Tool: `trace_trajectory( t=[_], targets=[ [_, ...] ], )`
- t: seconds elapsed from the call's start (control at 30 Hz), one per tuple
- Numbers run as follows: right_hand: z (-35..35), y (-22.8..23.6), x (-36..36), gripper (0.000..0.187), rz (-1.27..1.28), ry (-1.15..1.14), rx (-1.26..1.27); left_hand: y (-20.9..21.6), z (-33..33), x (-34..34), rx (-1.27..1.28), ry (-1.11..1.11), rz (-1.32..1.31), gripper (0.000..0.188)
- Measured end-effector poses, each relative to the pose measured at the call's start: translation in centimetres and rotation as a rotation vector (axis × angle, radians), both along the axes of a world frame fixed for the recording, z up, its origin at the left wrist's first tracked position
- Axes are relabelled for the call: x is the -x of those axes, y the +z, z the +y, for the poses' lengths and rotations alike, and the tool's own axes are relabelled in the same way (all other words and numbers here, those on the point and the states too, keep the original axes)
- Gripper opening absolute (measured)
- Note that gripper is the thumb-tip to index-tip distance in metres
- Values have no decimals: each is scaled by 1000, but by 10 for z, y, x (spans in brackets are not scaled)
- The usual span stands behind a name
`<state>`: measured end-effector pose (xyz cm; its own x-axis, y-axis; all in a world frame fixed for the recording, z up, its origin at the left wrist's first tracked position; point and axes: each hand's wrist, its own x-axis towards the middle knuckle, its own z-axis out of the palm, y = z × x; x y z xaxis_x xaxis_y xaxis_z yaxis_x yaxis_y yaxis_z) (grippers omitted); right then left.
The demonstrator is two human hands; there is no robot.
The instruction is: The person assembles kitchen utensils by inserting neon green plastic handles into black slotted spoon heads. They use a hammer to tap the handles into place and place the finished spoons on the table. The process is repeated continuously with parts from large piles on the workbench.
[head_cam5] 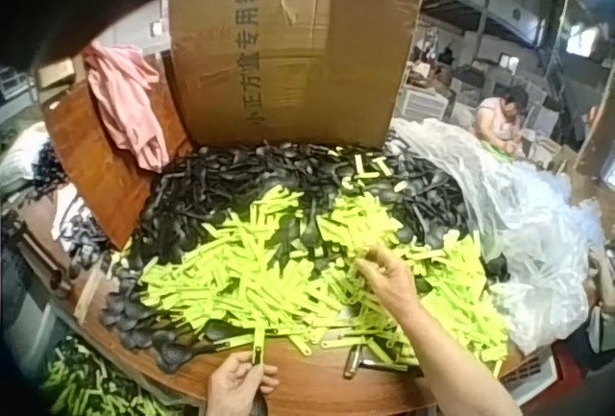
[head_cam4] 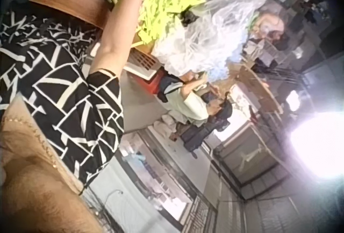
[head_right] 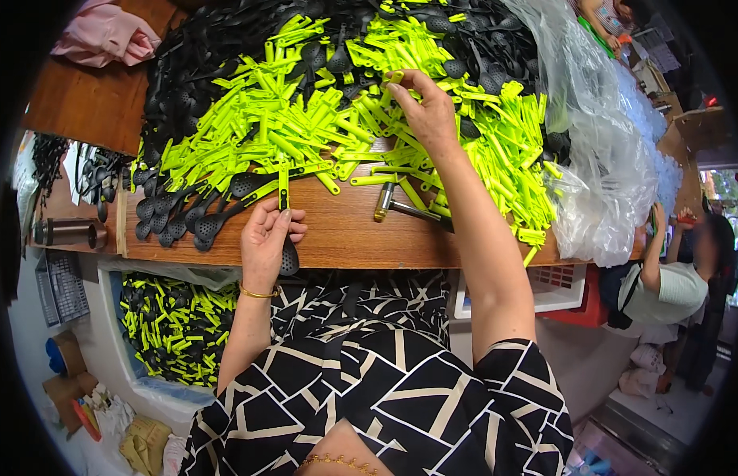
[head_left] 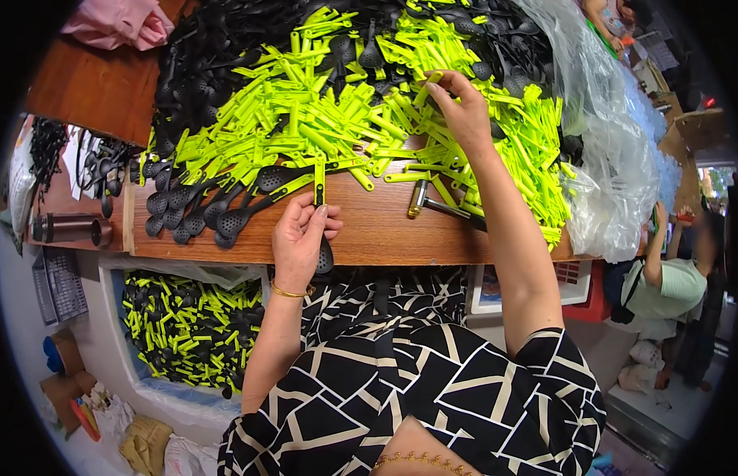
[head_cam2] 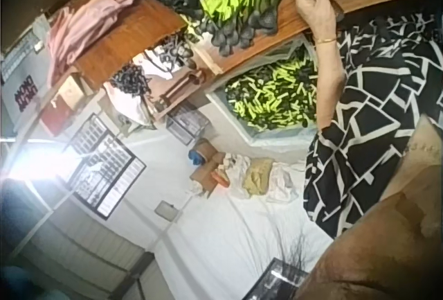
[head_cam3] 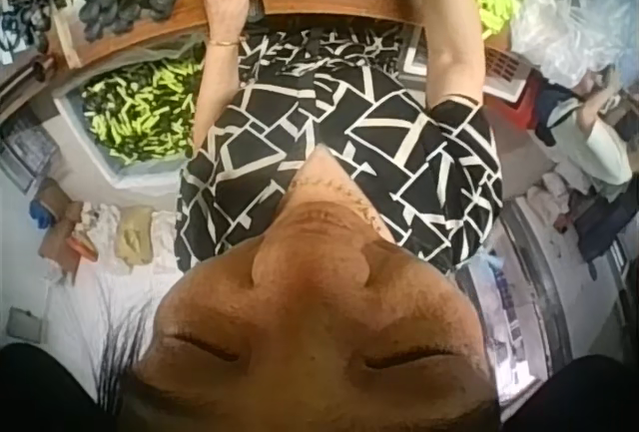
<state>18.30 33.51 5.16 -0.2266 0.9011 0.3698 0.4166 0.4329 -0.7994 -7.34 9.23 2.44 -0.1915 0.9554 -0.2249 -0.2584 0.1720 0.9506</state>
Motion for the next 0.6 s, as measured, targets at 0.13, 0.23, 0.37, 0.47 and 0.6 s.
trace_trajectory(
  t=[0.13,0.23,0.37,0.47,0.6],
  targets=[
    [-37,-5,1,30,397,96,379,-4,-3,-4,-22,-58,140,31],
    [-56,-5,6,31,437,110,462,-2,-2,-6,-42,-75,170,32],
    [-59,-10,4,30,448,133,517,-3,-2,-5,-65,-52,151,32],
    [-68,-16,-1,25,310,204,561,-3,-2,-6,-71,-48,161,30],
    [-89,5,-1,25,-245,201,331,-3,-3,-4,-60,-48,163,28]
  ],
)
